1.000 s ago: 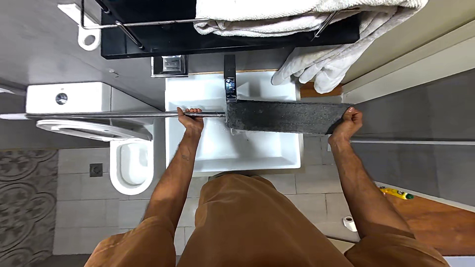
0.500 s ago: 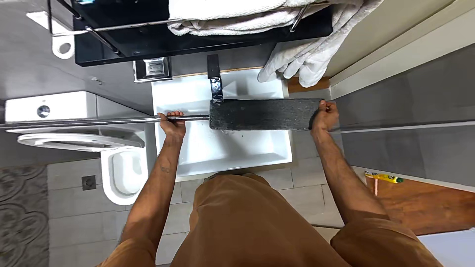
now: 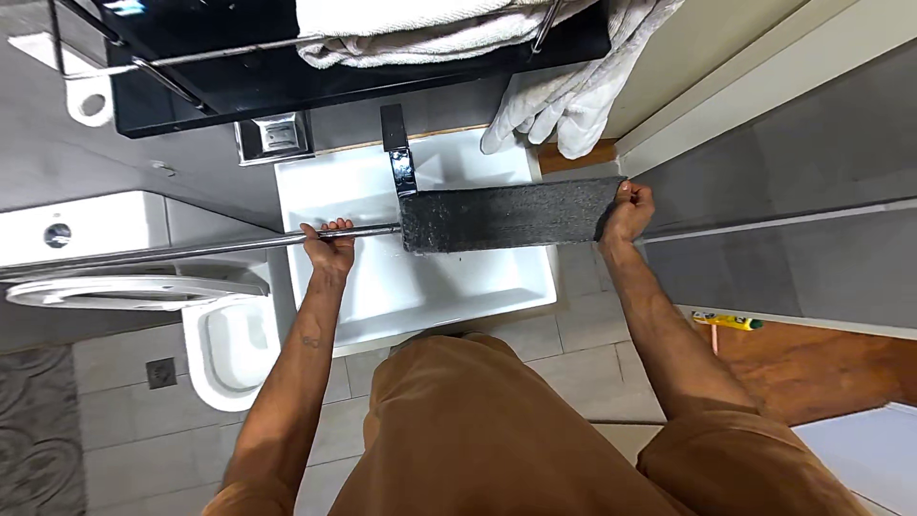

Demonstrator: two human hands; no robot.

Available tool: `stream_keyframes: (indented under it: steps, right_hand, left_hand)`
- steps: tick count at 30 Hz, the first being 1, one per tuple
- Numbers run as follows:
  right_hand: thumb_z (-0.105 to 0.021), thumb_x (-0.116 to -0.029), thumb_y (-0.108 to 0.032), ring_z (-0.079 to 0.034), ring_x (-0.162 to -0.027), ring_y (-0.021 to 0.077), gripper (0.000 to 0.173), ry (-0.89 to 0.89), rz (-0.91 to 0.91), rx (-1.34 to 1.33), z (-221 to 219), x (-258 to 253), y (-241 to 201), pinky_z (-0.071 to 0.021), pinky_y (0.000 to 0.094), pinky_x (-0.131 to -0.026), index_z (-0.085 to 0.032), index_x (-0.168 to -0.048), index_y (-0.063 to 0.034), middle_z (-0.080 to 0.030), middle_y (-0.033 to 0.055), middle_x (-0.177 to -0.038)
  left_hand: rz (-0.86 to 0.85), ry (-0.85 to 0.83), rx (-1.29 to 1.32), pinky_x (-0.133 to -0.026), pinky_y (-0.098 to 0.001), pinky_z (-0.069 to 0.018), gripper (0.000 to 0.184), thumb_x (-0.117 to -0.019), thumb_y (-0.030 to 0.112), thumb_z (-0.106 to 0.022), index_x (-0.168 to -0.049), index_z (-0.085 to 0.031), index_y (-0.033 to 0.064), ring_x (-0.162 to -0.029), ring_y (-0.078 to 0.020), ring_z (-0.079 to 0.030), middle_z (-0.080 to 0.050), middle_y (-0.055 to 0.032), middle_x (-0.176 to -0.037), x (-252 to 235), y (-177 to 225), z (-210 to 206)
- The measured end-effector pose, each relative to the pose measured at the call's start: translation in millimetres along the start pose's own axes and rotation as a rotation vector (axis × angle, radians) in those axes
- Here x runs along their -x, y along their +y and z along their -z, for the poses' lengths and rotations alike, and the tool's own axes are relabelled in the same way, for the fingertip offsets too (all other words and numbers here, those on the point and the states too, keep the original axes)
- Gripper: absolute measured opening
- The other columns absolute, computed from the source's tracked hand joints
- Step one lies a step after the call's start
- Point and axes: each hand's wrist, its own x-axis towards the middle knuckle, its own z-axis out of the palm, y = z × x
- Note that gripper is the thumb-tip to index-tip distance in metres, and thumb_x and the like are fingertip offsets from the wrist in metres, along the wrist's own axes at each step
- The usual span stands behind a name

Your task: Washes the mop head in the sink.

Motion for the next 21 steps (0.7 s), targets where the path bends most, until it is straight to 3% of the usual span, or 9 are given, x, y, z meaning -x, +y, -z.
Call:
stream_keyframes:
  steps: [5,10,14,19,21]
  right_hand:
    - [-0.055,-0.1048,-0.041,-0.063,-0.091,0.0229,0.036,-0.09,-0.06,0.079,-12.7,15.6,3.0,-0.0508,0.0504,-0.081,-0.068,-0.117,-0.01,-0.067,0.0096,-0.1]
    - [-0.052,-0.1063,-0.038,-0.066,-0.094,0.0285,0.035,-0.198,-0.1,0.102,-44.7,33.0,0.9,-0.0517,0.0546,-0.082,-0.065,-0.122,-0.0087,-0.069,0.0138,-0.104]
    - [-0.054,-0.1048,-0.041,-0.067,-0.094,0.0298,0.035,-0.254,-0.124,0.144,-69.9,47.1,-5.1,-0.0515,0.0571,-0.078,-0.067,-0.118,-0.0118,-0.07,0.0125,-0.102]
    - [-0.054,-0.1042,-0.043,-0.067,-0.095,0.0317,0.035,-0.316,-0.115,0.121,-99.3,72.9,-17.2,-0.0521,0.0583,-0.078,-0.067,-0.118,-0.0125,-0.071,0.0122,-0.103]
    - [-0.053,-0.1043,-0.045,-0.068,-0.095,0.0309,0.036,-0.313,-0.109,0.158,-110.0,82.2,-24.2,-0.0518,0.0573,-0.076,-0.067,-0.116,-0.0147,-0.071,0.0109,-0.101]
  left_hand:
    - [-0.05,-0.001,-0.024,-0.084,-0.0433,-0.0582,0.051,-0.1102,0.055,-0.02,-0.091,-0.046,0.0164,-0.075,-0.0185,-0.066,-0.058,-0.0013,-0.072,7.9,21.5,16.2]
    - [-0.109,-0.033,-0.08,-0.089,-0.0423,-0.0589,0.05,-0.112,0.049,-0.019,-0.101,-0.05,0.0121,-0.088,-0.0198,-0.071,-0.067,-0.0045,-0.087,3.2,56.7,34.1]
    - [-0.18,-0.092,-0.088,-0.095,-0.0421,-0.0578,0.05,-0.1132,0.043,-0.016,-0.107,-0.051,0.009,-0.097,-0.0211,-0.072,-0.07,-0.0074,-0.095,11.4,88.8,48.4]
    - [-0.254,-0.083,-0.082,-0.095,-0.0433,-0.0574,0.051,-0.113,0.044,-0.015,-0.103,-0.051,0.0105,-0.097,-0.0209,-0.071,-0.069,-0.0063,-0.092,25.1,130.9,61.5]
    - [-0.276,-0.11,-0.118,-0.101,-0.0442,-0.0538,0.051,-0.1123,0.045,-0.01,-0.109,-0.049,0.012,-0.106,-0.0204,-0.068,-0.066,-0.0052,-0.102,32.7,145.2,70.5]
